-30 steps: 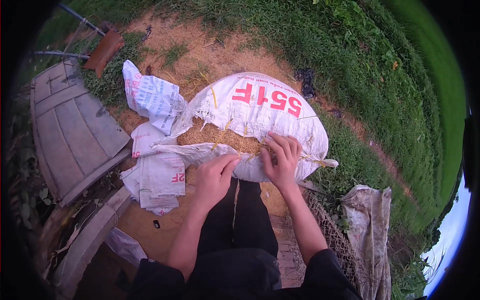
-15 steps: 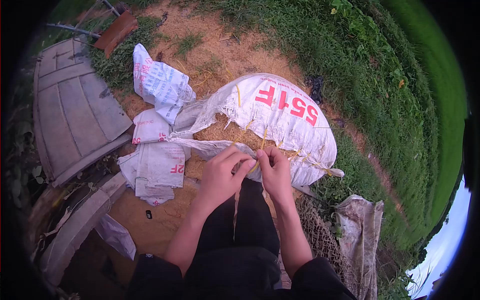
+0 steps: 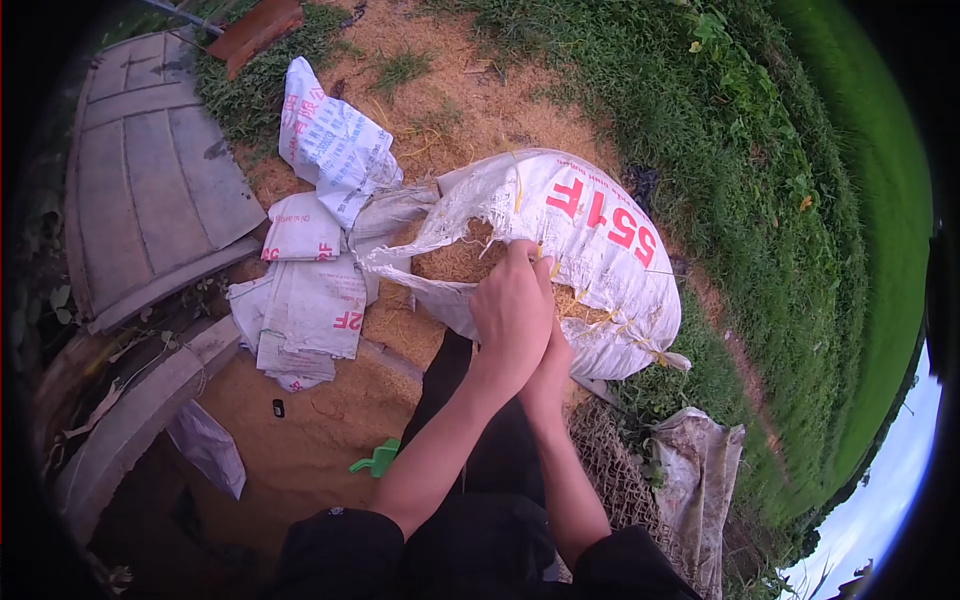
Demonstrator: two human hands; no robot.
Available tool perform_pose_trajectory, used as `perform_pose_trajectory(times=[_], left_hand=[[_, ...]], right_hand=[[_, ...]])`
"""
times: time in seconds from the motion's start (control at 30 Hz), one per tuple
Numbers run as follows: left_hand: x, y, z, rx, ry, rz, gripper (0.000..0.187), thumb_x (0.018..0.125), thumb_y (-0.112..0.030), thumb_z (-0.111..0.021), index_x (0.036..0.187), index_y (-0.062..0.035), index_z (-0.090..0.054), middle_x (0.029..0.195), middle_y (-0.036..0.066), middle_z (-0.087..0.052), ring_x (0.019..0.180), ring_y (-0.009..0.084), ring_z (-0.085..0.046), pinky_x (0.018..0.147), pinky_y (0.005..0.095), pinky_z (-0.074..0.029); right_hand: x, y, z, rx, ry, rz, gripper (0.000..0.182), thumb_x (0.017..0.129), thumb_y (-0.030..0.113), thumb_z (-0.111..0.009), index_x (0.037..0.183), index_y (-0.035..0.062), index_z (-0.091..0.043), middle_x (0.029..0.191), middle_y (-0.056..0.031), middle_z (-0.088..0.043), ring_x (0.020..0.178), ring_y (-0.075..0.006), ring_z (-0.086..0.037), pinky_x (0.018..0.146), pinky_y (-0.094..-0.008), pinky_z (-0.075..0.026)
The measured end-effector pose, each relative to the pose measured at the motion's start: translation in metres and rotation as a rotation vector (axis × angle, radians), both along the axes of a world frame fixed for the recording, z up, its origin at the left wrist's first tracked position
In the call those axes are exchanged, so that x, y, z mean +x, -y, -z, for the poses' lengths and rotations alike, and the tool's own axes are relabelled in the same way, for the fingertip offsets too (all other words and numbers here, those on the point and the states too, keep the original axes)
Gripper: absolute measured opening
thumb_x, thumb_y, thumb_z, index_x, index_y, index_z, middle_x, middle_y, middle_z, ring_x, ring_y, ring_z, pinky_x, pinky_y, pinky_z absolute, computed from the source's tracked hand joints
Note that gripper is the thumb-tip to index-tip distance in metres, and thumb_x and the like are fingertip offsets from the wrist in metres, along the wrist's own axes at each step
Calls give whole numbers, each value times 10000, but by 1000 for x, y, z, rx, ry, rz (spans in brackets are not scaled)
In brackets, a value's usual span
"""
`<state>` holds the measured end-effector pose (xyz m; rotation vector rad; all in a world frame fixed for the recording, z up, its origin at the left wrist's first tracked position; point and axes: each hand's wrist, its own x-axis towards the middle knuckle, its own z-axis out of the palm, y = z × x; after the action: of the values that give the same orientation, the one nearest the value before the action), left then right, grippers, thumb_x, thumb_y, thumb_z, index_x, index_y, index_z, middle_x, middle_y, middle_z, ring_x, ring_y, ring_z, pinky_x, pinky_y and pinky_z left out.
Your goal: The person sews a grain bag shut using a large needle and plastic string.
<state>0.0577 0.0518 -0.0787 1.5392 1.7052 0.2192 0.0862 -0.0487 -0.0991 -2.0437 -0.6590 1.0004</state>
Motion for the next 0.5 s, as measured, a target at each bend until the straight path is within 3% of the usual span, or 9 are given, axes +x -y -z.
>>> perform_pose_trajectory(times=[0.13, 0.23, 0.37, 0.43, 0.5], left_hand=[[-23, 20, -12, 23, 122, 104, 207, 984, -205, -595, 996, -12, -670, 844, 207, -710, 817, 408, -691, 742, 501, -520], [-56, 25, -22, 21, 207, 187, 182, 983, -159, -579, 952, -2, -665, 843, 214, -691, 816, 417, -675, 719, 508, -510], [-93, 5, -19, -47, 398, 397, 133, 977, -126, -591, 933, -10, -640, 822, 199, -663, 788, 420, -649, 671, 494, -481], [-107, 4, -21, -24, 364, 431, 124, 972, -121, -599, 932, -10, -637, 816, 191, -660, 776, 414, -648, 665, 490, -481], [-118, 7, -20, 26, 352, 478, 95, 960, -99, -611, 937, -9, -626, 822, 168, -654, 770, 400, -645, 657, 481, -481]], right_hand=[[-3, 0, 9, 23, 92, -8, 170, 905, 122, -704, 961, -21, -632, 759, -177, -684, 670, -226, -649, 626, -383, -483], [-3, -3, 6, -139, 141, -58, 151, 925, 126, -692, 957, -14, -648, 741, -164, -684, 639, -255, -645, 617, -378, -489], [5, -1, 15, -94, 15, -48, 185, 971, 163, -674, 959, -21, -672, 707, -112, -680, 632, -152, -634, 599, -324, -491], [9, -1, 14, -81, -105, -41, 217, 1018, 173, -631, 972, -34, -678, 728, -73, -689, 662, -95, -629, 599, -279, -499], [11, -3, 8, -79, -189, -27, 230, 1030, 176, -615, 977, -39, -677, 752, -77, -695, 669, -103, -639, 608, -274, -508]])
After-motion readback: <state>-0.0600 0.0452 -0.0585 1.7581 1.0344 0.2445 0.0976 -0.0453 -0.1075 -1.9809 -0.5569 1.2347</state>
